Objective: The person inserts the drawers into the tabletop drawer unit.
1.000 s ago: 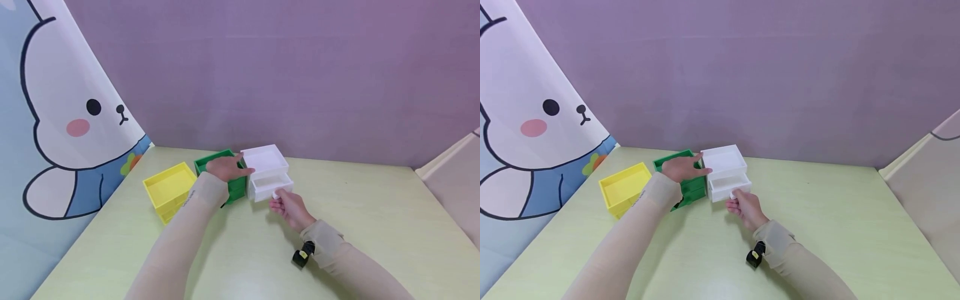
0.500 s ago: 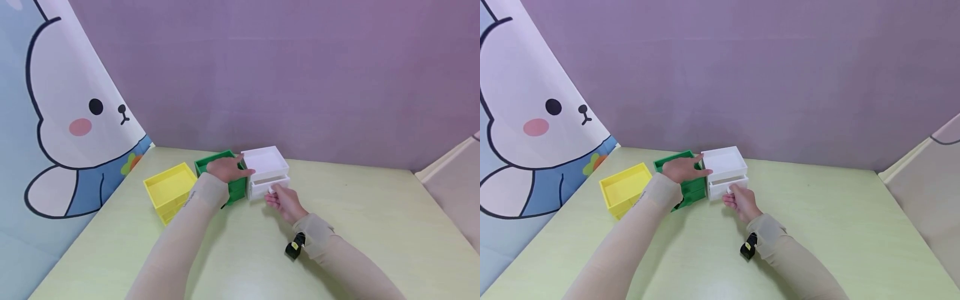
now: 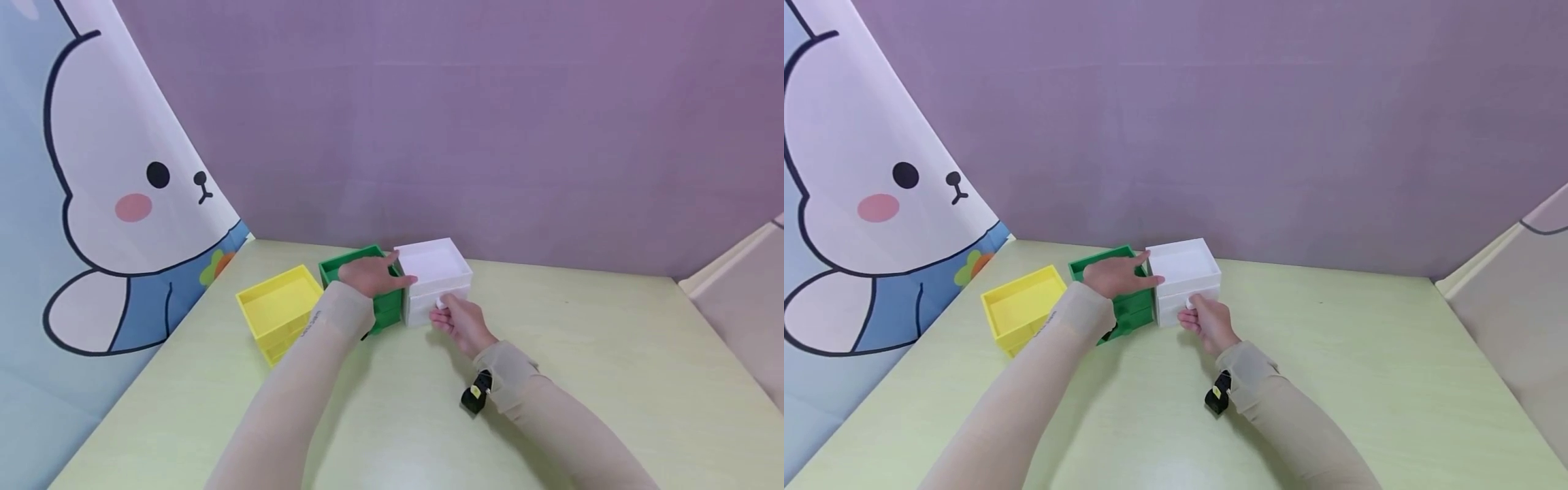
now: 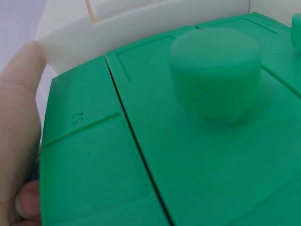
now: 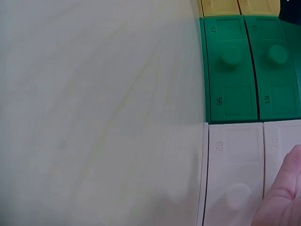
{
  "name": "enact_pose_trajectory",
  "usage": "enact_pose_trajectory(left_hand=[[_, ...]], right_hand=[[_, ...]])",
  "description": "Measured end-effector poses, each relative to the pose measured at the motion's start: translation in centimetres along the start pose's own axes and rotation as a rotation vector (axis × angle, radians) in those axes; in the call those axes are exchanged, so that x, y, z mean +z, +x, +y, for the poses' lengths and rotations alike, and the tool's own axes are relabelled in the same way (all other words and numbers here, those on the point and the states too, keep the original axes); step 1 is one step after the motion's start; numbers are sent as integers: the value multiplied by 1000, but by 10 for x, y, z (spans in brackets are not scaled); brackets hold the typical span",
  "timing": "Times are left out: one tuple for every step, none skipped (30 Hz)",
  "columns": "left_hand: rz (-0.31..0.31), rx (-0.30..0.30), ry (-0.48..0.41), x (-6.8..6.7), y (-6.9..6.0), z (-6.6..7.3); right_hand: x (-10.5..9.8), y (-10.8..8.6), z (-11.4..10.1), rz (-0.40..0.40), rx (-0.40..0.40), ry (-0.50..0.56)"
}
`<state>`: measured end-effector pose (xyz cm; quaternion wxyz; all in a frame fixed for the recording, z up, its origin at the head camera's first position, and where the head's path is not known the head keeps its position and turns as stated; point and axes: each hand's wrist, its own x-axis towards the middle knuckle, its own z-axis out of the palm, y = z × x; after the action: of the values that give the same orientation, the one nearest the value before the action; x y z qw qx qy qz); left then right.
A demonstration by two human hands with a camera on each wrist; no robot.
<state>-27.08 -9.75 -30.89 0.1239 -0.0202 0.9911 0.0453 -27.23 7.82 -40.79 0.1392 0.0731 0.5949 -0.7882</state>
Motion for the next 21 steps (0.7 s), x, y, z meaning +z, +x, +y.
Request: enact_pose_trajectory(left_hand=[[2,-1,5,-1,0,0],[5,-1,12,-1,-1,0],[8,-1,17,-2,-1,1],[12,-3,24,-3,-1,1],[17,-7,27,-3,-1,1],[21,-11,29,-2,0,2],[26,-13,34,-2,1,2],[35,-13,46,-1,3,3],[43,-11,58,0,4,3],[57,-6,69,1,6,4],[77,5,81,2,7,3],[98,18,86,3,7,2],[128,34,88,3,6,-1],[165,53,77,3,4,-6],[197,78,52,1,1,-11],[231,104,14,-1,-5,-18],[270,134,-29,-4,-11,-26],[304,167,-72,-7,-18,-35],[346,207,-110,-11,-26,-45],[384,245,-141,-15,-35,-56],[423,280,-156,-19,-45,-68]], right_hand=[[1,0,0,0,0,5],[2,1,-1,1,3,8],[2,2,-1,0,5,10],[2,3,-2,-3,9,10],[1,5,-3,-15,13,6],[0,5,-4,-28,19,-7],[-3,6,-6,-49,28,-19],[-7,6,-8,-76,40,-42],[-11,5,-11,-105,51,-69],[-16,4,-14,-133,64,-107],[-23,2,-18,-158,72,-149],[-29,-1,-22,-175,76,-200],[-37,-4,-27,-197,72,-259],[-45,-9,-32,-210,64,-329],[-53,-13,-37,-222,45,-397],[-62,-18,-43,-226,19,-472],[-71,-23,-49,-225,-17,-543],[-80,-29,-55,-220,-57,-613],[-90,-34,-62,-217,-103,-672],[-99,-39,-68,-206,-150,-722],[-108,-44,-75,-192,-201,-773]])
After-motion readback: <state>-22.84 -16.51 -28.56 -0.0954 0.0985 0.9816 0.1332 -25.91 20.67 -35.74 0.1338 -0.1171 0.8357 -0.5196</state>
